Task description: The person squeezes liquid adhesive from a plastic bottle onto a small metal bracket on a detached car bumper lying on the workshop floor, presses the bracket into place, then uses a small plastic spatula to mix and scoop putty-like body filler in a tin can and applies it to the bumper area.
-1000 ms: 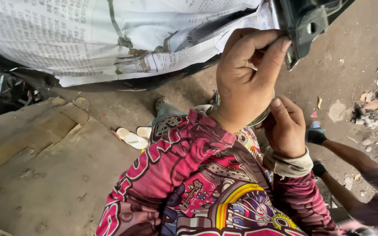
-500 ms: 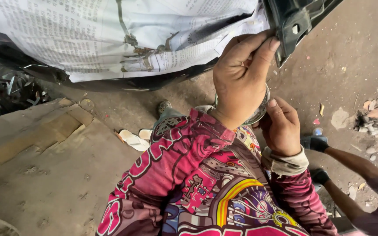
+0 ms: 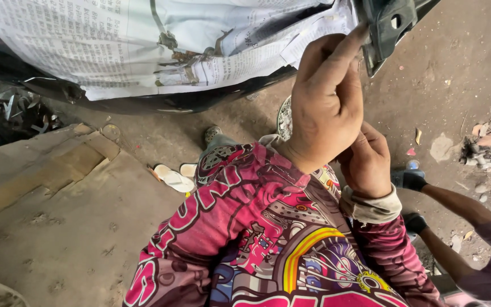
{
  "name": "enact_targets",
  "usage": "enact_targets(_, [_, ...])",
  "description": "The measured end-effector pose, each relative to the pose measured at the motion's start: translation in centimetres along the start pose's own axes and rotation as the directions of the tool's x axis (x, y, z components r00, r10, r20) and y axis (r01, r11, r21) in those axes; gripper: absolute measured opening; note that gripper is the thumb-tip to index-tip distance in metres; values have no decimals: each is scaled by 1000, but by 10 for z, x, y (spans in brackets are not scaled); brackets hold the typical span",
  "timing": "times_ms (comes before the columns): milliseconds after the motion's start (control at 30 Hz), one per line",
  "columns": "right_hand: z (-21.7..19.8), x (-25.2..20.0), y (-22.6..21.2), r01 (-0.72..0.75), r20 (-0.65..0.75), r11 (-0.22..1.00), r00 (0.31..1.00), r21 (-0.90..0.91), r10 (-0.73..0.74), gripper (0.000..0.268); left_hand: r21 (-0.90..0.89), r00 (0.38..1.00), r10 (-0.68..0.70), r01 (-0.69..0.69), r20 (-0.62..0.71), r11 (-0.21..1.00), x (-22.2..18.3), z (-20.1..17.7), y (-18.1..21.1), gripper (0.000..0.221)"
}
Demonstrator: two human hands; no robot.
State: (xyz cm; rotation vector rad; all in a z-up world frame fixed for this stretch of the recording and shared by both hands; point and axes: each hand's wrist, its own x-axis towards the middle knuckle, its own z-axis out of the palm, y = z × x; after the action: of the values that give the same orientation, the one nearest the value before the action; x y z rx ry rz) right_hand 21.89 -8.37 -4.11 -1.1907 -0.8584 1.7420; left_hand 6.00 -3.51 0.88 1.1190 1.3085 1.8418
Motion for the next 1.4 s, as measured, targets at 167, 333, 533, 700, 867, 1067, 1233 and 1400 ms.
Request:
enact_targets(167, [-2, 2, 6, 14, -8, 999, 1000, 48, -14, 30, 202, 976, 145, -176, 163, 963, -1, -15, 6, 54])
enact_targets(333, [0, 2, 3, 11, 6, 1000, 1000, 14, -11, 31, 183, 966, 131, -173, 222, 968, -4, -26, 2, 58])
enact_targets(533, [18, 1, -11, 8, -9, 999, 1000, -34, -9, 32, 265, 942, 183, -259, 280, 929, -2, -42, -14, 58])
enact_targets(700, [15, 4, -12, 74, -41, 987, 996, -140, -80, 36, 437, 886, 217, -400, 410, 806, 5, -62, -20, 63])
enact_targets(867, [18, 5, -10, 134, -16, 988, 991, -80, -136, 39, 524, 803, 338, -581, 491, 623, 22, -69, -24, 55])
enact_targets(1067, [22, 3, -9, 120, -31, 986, 992, -117, -125, 40, 522, 794, 367, -599, 484, 608, 33, -62, -36, 50])
enact_targets(1233, [20, 4, -10, 129, -3, 984, 991, -125, -131, 39, 551, 798, 313, -587, 514, 593, 37, -60, -30, 47])
enact_targets(1400, [20, 3, -13, 122, -18, 986, 992, -110, -125, 37, 416, 799, 395, -582, 453, 699, 44, -73, -14, 48])
